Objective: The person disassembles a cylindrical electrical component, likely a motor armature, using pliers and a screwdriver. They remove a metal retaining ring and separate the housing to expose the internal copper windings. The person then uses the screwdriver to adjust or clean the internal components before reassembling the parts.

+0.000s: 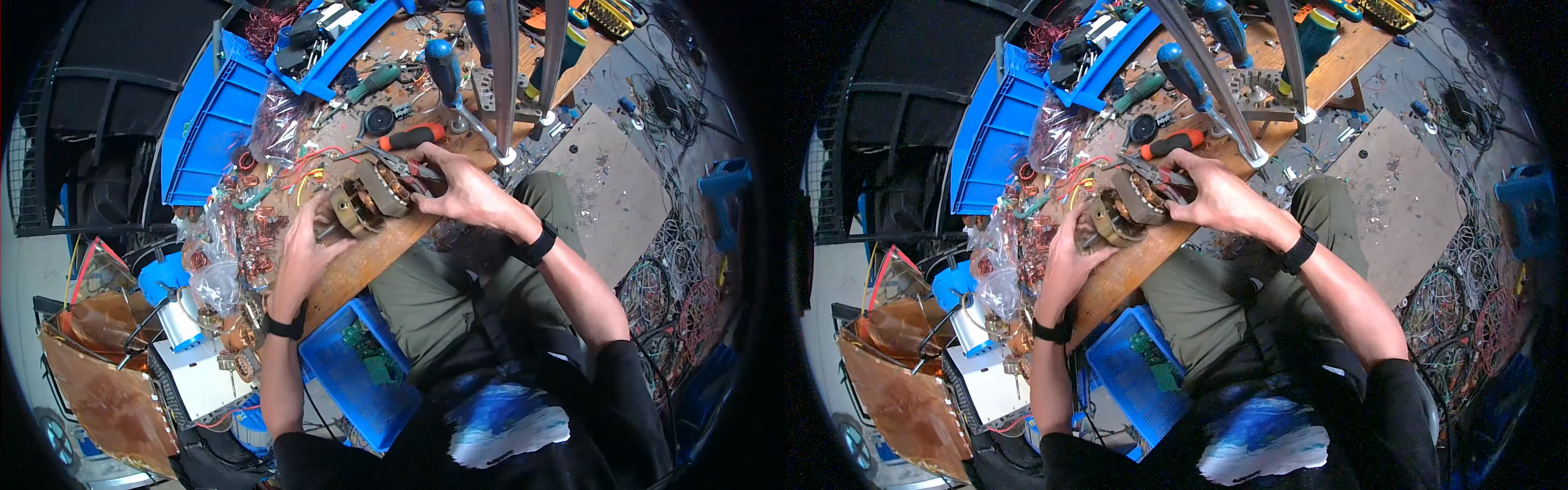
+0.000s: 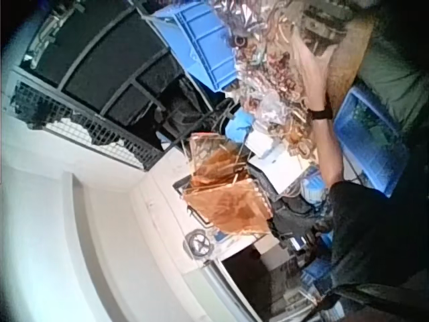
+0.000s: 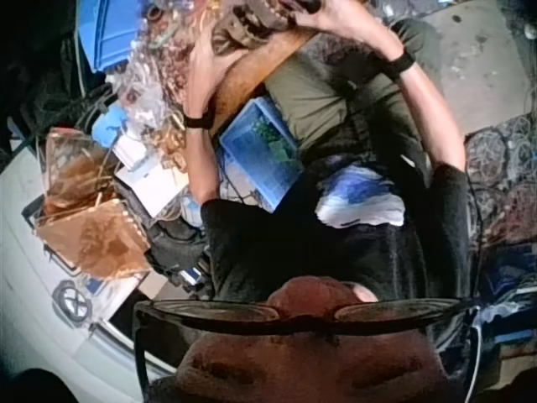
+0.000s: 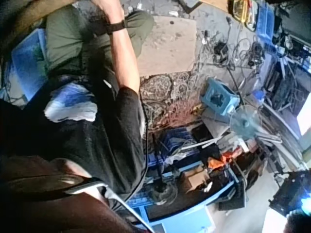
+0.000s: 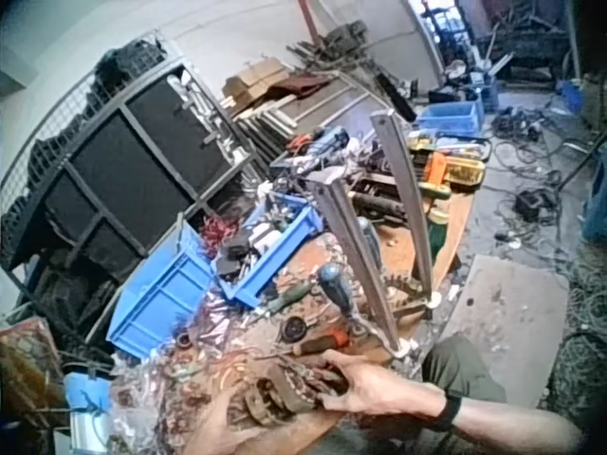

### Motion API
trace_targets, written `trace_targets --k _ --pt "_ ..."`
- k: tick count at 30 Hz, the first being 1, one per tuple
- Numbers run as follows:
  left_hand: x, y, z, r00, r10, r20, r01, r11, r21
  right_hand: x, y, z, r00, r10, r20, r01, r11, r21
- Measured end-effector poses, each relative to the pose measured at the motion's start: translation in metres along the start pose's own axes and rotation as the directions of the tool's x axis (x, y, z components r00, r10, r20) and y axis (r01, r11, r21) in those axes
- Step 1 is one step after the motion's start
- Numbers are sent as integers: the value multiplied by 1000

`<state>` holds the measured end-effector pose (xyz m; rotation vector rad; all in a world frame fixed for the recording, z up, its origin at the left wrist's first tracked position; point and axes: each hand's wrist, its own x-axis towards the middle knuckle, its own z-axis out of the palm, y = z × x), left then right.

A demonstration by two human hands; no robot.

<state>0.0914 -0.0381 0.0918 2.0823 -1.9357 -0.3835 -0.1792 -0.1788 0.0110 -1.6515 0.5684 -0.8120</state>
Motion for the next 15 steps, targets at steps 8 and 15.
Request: trace_targets --k 8,15 --pt "-11 -16 2 951 288 -109 -251 931 265 -2 1 3 999 -11 -40 10 1000 -18" --pt "-6 -20 -6 937 348 -32 -325 903 281 4 13 7 994 -24 -110 32 997 75"
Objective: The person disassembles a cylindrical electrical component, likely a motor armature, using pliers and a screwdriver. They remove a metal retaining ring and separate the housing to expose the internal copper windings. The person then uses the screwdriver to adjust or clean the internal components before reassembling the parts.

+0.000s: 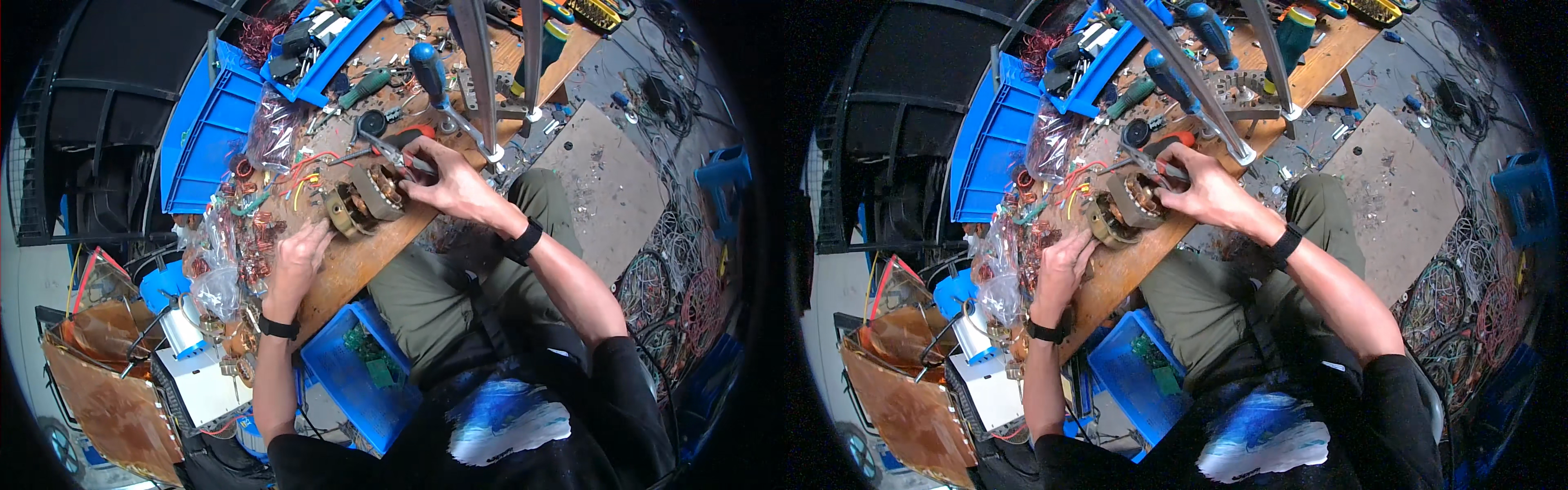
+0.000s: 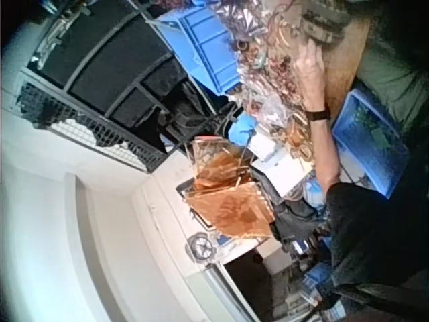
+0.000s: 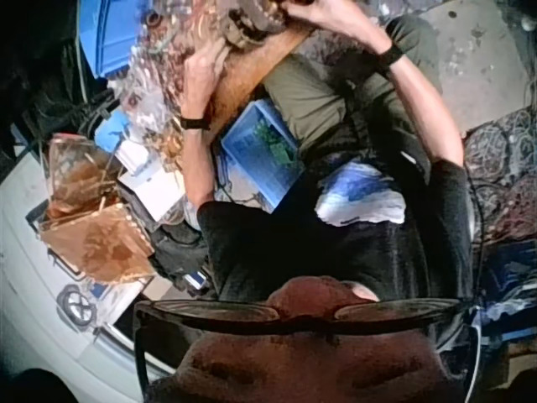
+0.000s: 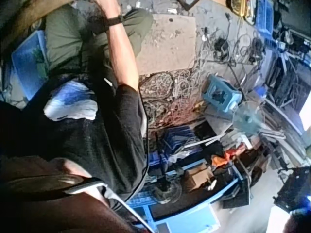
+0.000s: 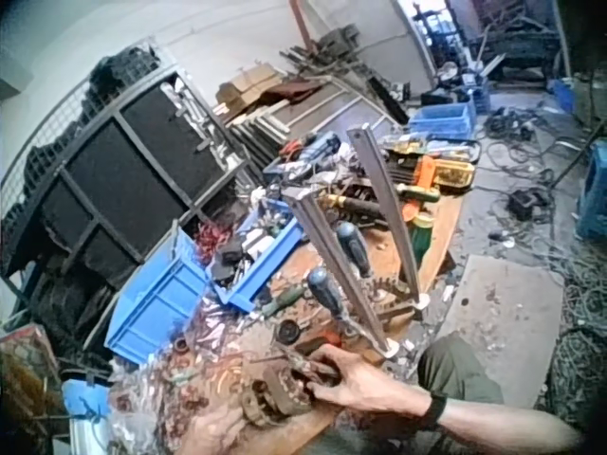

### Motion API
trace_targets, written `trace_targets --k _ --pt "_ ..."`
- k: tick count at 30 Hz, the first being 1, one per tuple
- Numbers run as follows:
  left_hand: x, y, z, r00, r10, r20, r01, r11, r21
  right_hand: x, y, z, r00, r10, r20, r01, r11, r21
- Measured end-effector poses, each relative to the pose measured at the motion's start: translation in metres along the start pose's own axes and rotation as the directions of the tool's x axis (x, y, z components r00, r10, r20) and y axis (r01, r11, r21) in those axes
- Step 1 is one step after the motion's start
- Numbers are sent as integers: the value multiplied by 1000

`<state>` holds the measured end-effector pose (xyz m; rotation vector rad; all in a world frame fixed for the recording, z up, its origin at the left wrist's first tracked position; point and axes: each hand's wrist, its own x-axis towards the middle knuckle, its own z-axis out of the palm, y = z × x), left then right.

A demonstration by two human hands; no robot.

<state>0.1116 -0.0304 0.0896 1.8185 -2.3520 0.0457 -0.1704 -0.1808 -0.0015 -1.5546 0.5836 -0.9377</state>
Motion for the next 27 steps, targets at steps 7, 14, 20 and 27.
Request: trace_targets --k 7,14,20,27 --pt "9 -7 -12 988 2 156 8 998 -62 2 5 4 999 22 -26 -23 999 -24" --pt "15 -5 -19 980 39 193 -16 993 -118 -1 1 5 998 36 -47 -40 994 -97" --pt "5 -13 -15 984 8 176 14 992 -124 -32 -13 11 949 -168 -266 125 978 -169" --pt "-6 -15 -2 989 -58 134 81 982 -169 -107 -62 39 990 120 69 -114 989 -90"
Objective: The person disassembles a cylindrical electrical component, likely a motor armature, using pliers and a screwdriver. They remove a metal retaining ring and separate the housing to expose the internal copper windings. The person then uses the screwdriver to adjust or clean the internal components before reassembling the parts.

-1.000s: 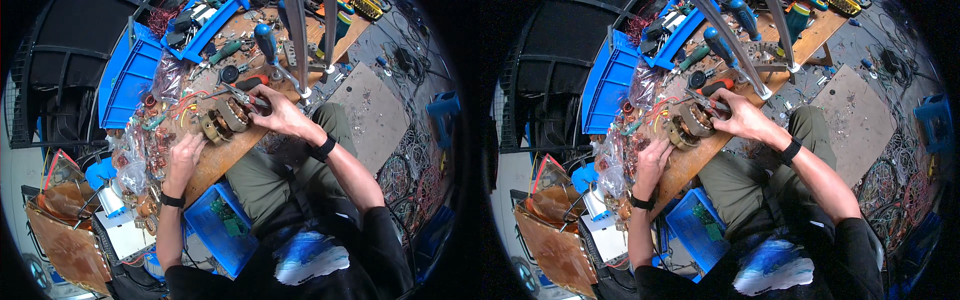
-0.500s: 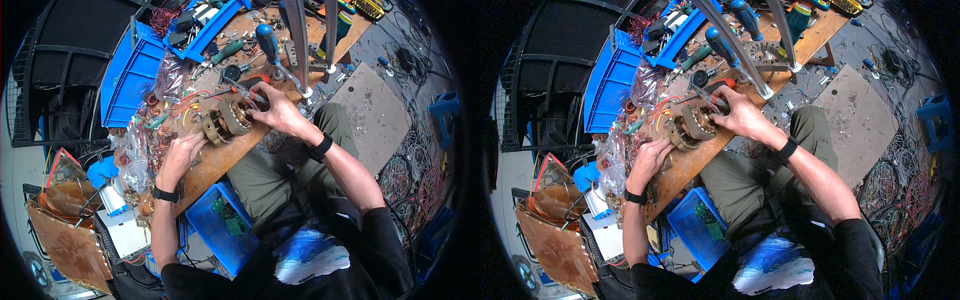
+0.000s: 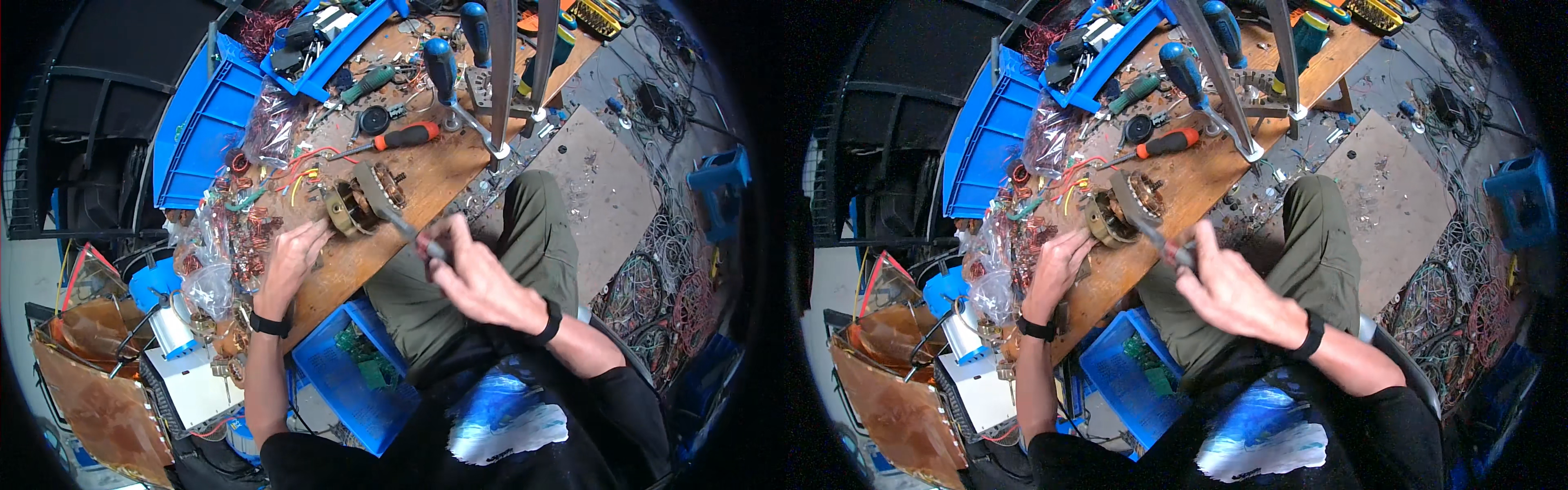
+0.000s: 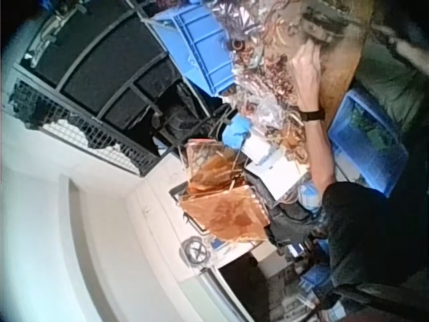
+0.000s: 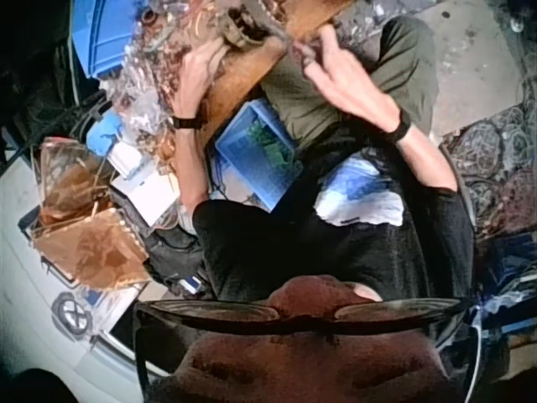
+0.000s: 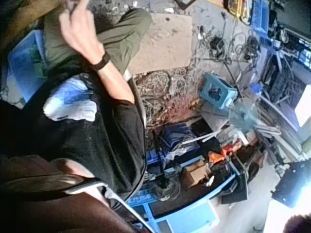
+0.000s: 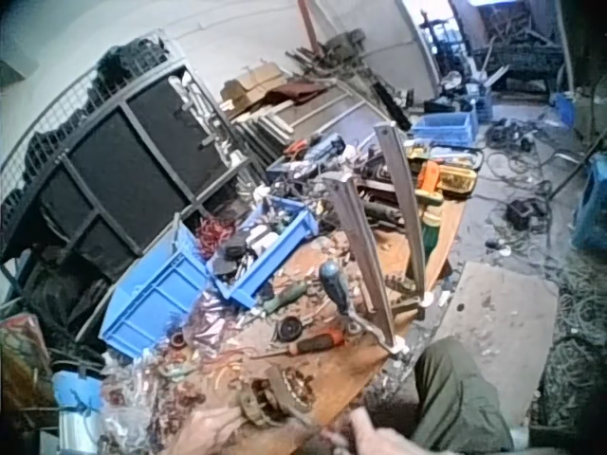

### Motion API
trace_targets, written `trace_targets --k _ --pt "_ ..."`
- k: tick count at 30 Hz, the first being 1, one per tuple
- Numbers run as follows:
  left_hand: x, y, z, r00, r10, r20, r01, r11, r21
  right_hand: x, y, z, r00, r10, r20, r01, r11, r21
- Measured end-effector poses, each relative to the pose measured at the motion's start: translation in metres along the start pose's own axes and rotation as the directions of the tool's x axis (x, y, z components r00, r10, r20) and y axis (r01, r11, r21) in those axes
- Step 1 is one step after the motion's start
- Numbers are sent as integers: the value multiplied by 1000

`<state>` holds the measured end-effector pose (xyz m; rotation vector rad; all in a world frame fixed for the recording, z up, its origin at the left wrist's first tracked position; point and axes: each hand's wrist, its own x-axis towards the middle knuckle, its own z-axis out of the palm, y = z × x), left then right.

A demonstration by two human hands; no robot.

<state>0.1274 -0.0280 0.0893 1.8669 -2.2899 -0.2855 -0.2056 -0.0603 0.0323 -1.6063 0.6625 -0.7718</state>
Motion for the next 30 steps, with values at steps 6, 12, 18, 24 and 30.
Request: trace_targets --k 6,12,18,24,30 --pt "-10 -4 11 991 77 -106 -76 997 19 5 -15 34 988 -150 -35 145 981 -128" --pt "-10 -1 15 982 68 -173 -75 997 -31 13 -5 44 999 8 -34 -13 989 -149" --pt "-16 -10 24 981 44 -188 -52 998 -36 7 -22 39 992 -34 -122 16 989 -146" --pt "-14 -11 26 979 71 -191 -80 996 -44 6 -23 9 963 13 -270 -54 988 -145" --pt "-16 -10 21 980 69 -184 -81 995 -59 -14 -10 -11 974 113 -197 -105 993 50"
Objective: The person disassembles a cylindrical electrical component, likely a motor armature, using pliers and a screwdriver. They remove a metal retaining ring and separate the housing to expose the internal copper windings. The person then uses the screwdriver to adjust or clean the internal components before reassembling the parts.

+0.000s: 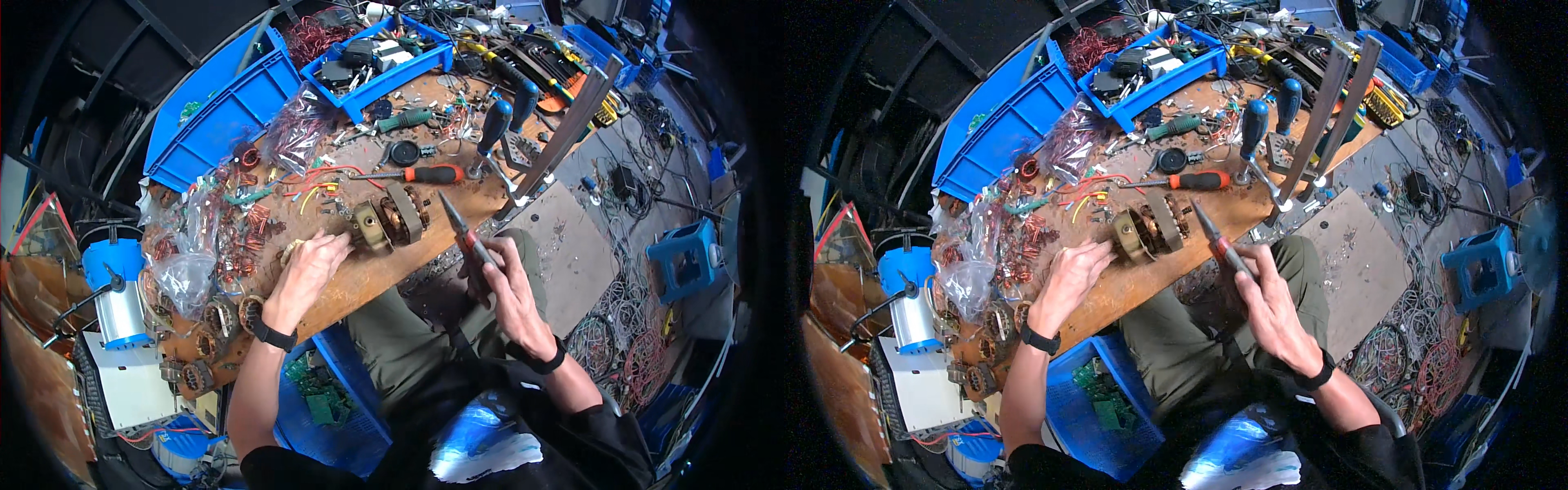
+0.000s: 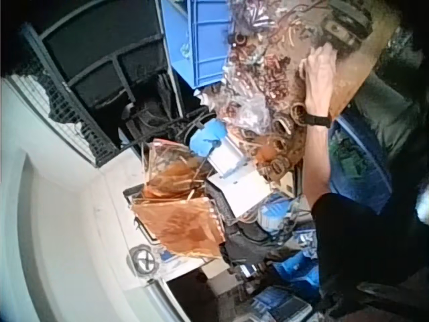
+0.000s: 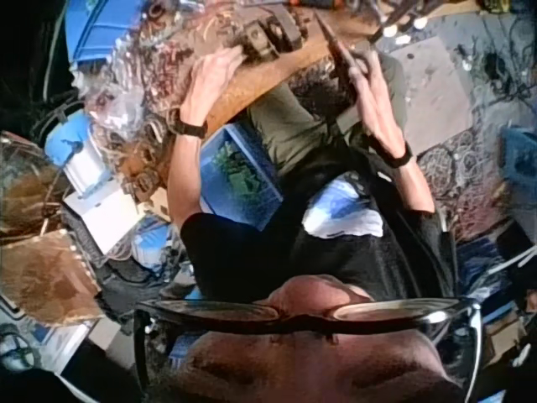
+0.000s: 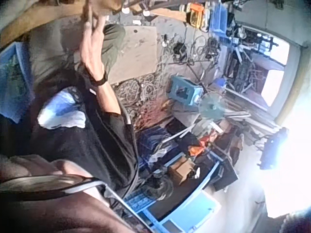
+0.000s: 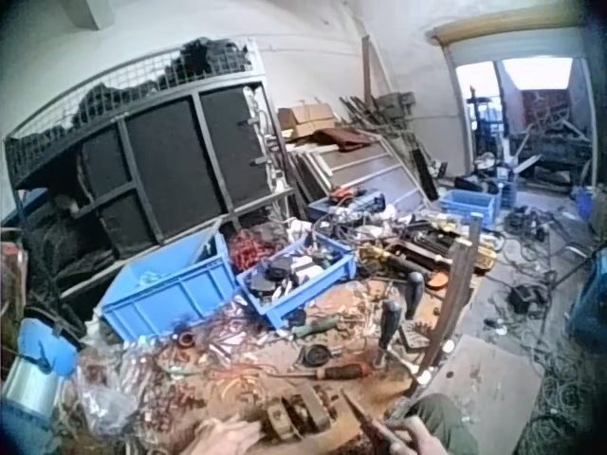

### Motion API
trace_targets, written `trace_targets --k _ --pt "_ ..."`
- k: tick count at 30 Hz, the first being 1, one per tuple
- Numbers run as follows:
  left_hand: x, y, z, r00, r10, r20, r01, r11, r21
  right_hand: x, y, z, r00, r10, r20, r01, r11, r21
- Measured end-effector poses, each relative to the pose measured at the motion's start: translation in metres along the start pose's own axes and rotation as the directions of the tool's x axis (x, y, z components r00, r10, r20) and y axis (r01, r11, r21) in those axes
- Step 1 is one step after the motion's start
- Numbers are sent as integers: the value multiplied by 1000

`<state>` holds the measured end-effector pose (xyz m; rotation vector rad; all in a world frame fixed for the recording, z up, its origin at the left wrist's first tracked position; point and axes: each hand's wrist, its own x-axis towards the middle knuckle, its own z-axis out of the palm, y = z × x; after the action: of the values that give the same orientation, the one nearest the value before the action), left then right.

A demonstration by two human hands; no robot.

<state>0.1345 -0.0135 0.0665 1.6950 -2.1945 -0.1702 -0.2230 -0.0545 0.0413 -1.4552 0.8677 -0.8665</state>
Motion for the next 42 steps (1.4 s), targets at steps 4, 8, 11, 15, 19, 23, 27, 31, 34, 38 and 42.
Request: trace_targets --k 4,8,11,15,19,23,27,31,34,38,42 --pt "4 3 0 999 -14 43 14 1000 -2 -11 -32 16 985 -110 130 126 984 -125" --pt "2 0 -3 999 26 39 -25 1000 -8 -4 -17 51 977 -176 123 199 958 -206" --pt "1 1 -2 997 1 82 -1 1000 -6 4 -21 57 963 -231 137 257 941 -219" --pt "5 10 -8 992 -55 112 54 998 16 23 -6 53 935 -264 238 322 913 -249" --pt "6 6 -4 995 -13 97 15 1000 -18 23 -11 46 937 -240 252 307 911 -274" --pt "10 11 -8 992 -49 112 47 999 23 21 2 53 882 -451 137 471 842 -263" --pt "13 13 -13 986 -87 143 87 996 5 28 40 57 917 -324 231 381 883 -275" --pt "10 13 -13 985 -81 154 80 997 9 23 8 49 919 -317 234 377 883 -282" --pt "14 11 -14 985 -49 166 50 999 -4 18 -10 58 759 -639 -126 598 760 -255" --pt "16 11 -13 986 -58 155 60 998 -12 29 52 63 912 -311 267 400 821 -408" --pt "8 8 -12 983 -69 171 64 997 32 31 29 51 920 -263 291 364 848 -384"
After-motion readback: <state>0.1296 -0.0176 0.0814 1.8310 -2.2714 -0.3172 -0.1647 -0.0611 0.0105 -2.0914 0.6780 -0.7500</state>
